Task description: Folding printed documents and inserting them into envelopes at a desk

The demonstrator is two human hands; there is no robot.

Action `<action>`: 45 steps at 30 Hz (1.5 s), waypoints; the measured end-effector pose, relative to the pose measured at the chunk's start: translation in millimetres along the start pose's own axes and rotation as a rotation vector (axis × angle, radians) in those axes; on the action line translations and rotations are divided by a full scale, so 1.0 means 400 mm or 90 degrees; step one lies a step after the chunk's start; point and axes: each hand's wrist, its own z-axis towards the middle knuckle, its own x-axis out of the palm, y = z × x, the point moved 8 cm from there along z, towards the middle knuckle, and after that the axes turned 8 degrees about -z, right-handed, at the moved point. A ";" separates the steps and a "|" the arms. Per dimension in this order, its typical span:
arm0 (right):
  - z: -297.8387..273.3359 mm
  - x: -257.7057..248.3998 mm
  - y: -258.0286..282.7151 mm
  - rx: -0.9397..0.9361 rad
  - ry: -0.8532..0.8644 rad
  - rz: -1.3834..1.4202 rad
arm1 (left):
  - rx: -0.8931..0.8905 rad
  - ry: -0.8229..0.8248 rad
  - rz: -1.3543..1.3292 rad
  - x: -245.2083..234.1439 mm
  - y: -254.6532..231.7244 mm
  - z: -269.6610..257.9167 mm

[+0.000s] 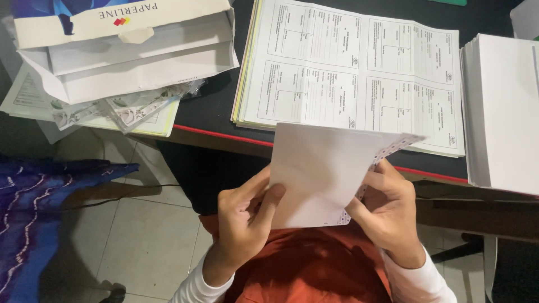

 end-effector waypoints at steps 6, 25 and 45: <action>0.017 0.015 0.019 0.026 0.047 -0.005 | -0.053 0.057 -0.024 0.007 0.012 -0.003; -0.034 -0.242 -0.050 0.202 -0.260 0.164 | 0.061 -0.173 0.035 -0.053 -0.014 0.235; 0.002 -0.198 0.026 0.156 0.011 -0.070 | 0.641 0.246 0.513 0.208 -0.203 0.029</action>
